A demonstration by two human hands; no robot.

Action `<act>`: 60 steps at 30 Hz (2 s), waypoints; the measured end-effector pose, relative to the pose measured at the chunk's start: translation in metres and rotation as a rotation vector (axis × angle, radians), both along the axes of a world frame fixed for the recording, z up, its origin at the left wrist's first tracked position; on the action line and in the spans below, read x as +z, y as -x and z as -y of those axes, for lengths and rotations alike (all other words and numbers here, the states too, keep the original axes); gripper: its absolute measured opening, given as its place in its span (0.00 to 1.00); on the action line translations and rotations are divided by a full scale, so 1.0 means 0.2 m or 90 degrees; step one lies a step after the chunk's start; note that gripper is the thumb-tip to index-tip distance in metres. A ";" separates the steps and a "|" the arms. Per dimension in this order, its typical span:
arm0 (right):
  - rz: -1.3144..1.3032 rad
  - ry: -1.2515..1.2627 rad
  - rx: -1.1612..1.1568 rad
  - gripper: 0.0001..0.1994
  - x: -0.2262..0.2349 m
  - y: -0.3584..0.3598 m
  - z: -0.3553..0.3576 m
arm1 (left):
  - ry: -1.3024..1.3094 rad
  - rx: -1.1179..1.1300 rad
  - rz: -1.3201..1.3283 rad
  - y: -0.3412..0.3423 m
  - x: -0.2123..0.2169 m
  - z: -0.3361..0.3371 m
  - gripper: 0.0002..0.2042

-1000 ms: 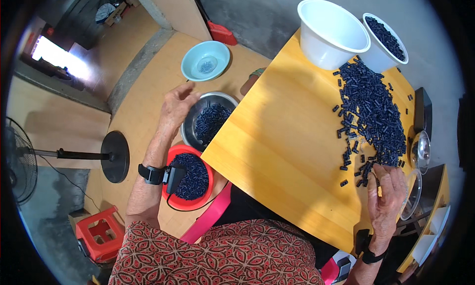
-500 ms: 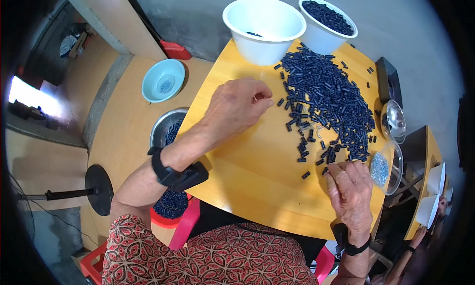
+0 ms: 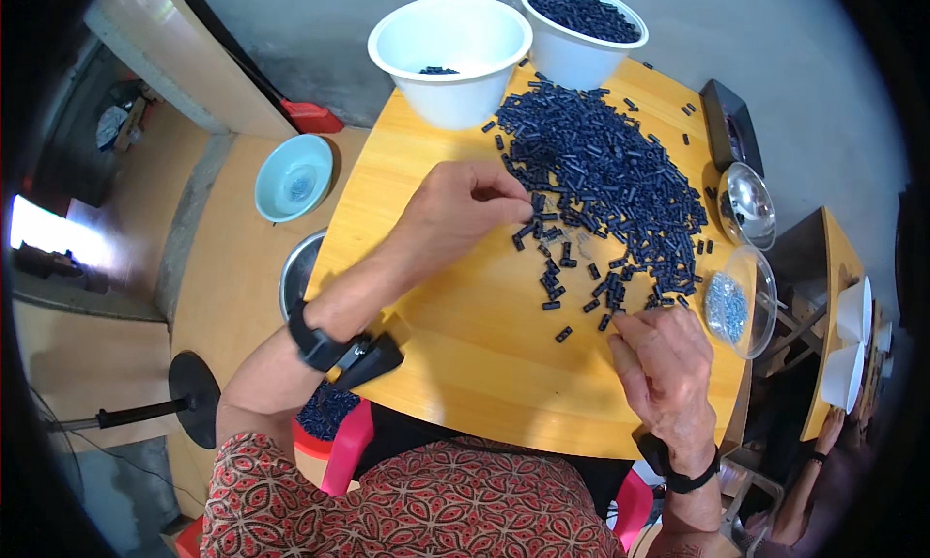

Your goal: Sorting and assembling small black plastic components at a table.

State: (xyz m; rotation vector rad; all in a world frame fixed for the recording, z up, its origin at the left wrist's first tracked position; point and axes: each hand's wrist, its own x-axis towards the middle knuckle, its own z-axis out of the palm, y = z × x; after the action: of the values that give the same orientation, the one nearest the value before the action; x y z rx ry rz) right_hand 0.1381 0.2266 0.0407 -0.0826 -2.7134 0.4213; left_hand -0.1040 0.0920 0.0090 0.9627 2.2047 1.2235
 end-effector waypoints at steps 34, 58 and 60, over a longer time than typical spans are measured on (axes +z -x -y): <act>-0.121 0.092 -0.022 0.12 0.02 0.15 0.02 | -0.237 -0.252 0.589 -0.28 -0.06 -0.04 0.08; 0.081 0.051 -0.069 0.05 -0.19 0.45 -0.19 | -0.257 -0.041 0.428 -0.11 -0.12 -0.05 0.08; 0.082 0.044 -0.062 0.04 -0.18 0.45 -0.19 | -0.256 -0.043 0.425 -0.11 -0.13 -0.05 0.08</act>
State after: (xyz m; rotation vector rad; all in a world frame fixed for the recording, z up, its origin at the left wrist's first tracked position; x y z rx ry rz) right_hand 0.0490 0.2636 0.0048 -0.2696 -2.8063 0.4962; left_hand -0.0823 0.1019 -0.0175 0.6225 1.4300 1.6913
